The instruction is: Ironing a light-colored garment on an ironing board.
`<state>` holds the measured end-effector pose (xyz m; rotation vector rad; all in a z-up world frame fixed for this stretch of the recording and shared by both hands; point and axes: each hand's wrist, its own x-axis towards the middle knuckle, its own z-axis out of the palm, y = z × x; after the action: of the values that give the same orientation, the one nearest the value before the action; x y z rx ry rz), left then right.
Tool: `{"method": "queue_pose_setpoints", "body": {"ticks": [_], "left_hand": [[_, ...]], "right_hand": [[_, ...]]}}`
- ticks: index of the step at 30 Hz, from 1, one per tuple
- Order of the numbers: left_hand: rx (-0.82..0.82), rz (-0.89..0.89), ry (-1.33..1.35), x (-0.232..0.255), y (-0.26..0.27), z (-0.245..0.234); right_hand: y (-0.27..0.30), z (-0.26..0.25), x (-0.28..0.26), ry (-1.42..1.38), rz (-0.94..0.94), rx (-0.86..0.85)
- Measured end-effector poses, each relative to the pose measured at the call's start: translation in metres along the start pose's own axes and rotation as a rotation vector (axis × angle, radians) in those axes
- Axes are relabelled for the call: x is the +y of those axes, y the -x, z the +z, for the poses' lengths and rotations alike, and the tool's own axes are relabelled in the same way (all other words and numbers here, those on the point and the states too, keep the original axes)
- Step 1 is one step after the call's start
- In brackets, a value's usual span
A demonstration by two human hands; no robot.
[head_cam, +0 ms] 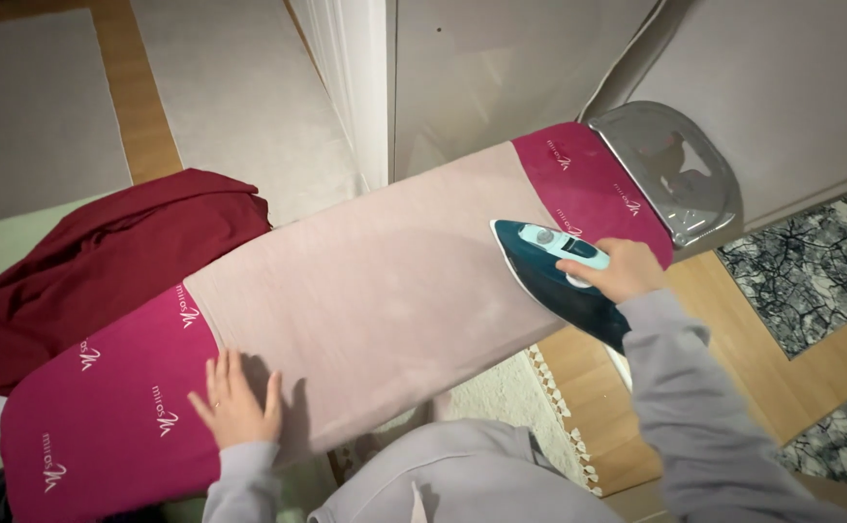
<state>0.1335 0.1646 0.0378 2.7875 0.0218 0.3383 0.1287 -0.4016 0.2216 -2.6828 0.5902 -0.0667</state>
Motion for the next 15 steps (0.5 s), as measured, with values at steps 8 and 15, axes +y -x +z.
{"method": "queue_pose_setpoints", "body": {"ticks": [8, 15], "left_hand": [[0.01, -0.033, -0.039, -0.022, 0.026, 0.008], [0.013, -0.039, -0.04, -0.021, 0.026, 0.007]], "right_hand": [[0.003, 0.01, -0.026, -0.003, -0.062, -0.056], [0.002, 0.036, -0.029, 0.078, -0.042, -0.122]]}}
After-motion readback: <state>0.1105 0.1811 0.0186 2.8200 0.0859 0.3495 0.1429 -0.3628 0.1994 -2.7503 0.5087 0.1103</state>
